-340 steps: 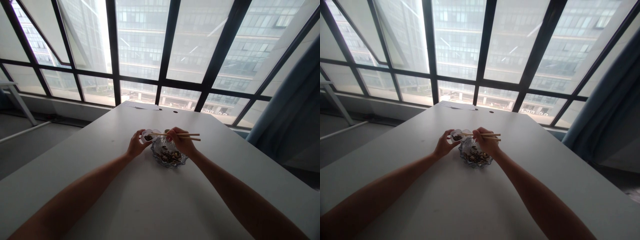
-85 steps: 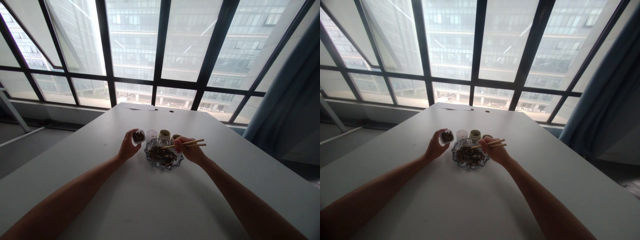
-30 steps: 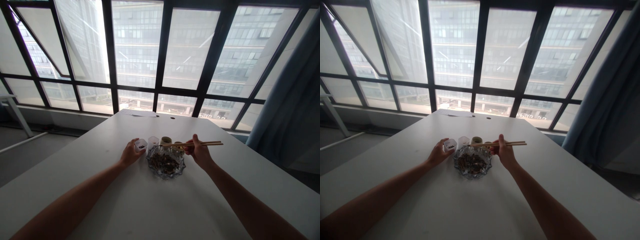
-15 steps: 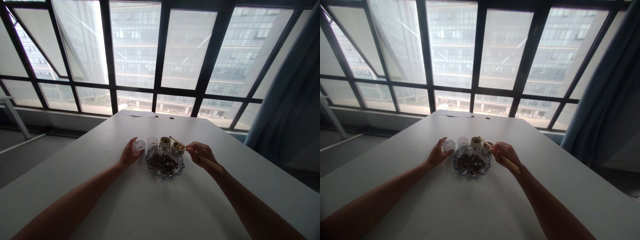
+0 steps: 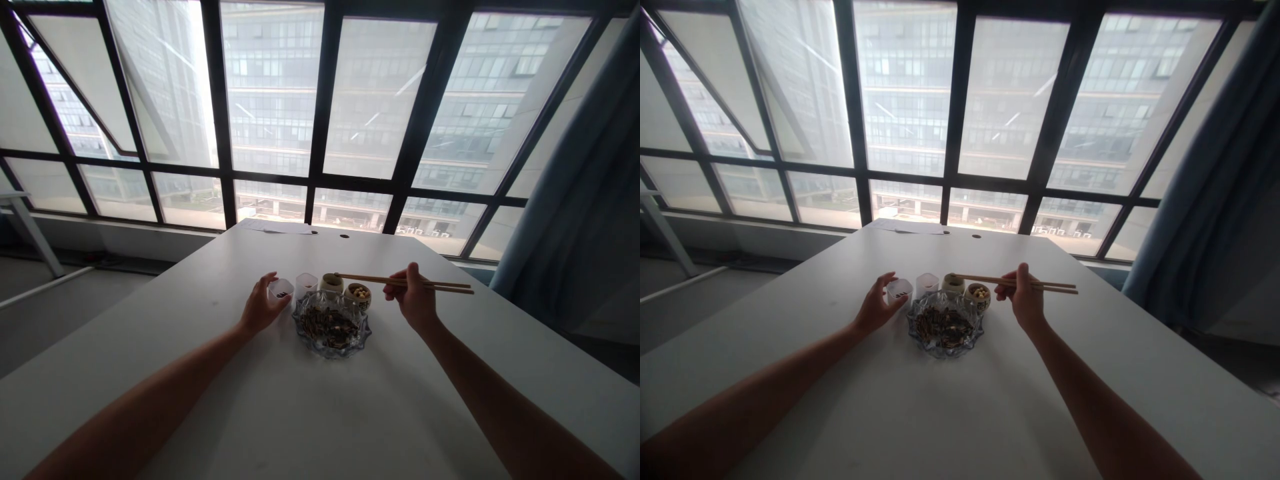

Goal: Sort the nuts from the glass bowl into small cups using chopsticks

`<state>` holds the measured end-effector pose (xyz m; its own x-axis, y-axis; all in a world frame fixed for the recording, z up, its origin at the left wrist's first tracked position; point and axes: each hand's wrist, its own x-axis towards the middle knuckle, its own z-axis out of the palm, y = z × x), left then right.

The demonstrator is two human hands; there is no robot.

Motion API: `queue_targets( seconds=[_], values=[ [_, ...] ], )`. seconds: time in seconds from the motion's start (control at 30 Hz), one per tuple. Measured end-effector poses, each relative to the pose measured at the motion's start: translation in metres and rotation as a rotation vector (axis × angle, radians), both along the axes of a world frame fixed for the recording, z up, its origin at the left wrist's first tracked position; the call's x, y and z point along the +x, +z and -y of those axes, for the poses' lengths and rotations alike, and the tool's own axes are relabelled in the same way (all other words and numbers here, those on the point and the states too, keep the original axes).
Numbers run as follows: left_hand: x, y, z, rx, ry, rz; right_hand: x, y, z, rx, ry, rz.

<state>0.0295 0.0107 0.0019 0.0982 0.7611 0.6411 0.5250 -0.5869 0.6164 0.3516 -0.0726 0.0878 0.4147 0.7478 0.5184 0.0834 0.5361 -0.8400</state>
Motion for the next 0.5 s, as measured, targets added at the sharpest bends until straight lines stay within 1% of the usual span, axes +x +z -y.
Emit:
queue_targets(
  seconds=[0.2, 0.33, 0.43, 0.5],
  values=[
    [0.0001, 0.0063, 0.0059, 0.123, -0.041, 0.025, 0.0069, -0.0043, -0.0061, -0.036, 0.014, -0.084],
    [0.0007, 0.0098, 0.0090, 0.120, -0.054, 0.036, 0.0072, -0.0047, -0.0072, -0.039, 0.018, -0.091],
    [0.0012, 0.0076, 0.0082, 0.108, -0.050, 0.050, 0.0071, -0.0053, -0.0077, -0.034, 0.024, -0.075],
    [0.0006, 0.0043, 0.0056, 0.081, -0.015, 0.041, 0.0063, -0.0054, -0.0078, -0.027, 0.027, -0.055]
  ],
)
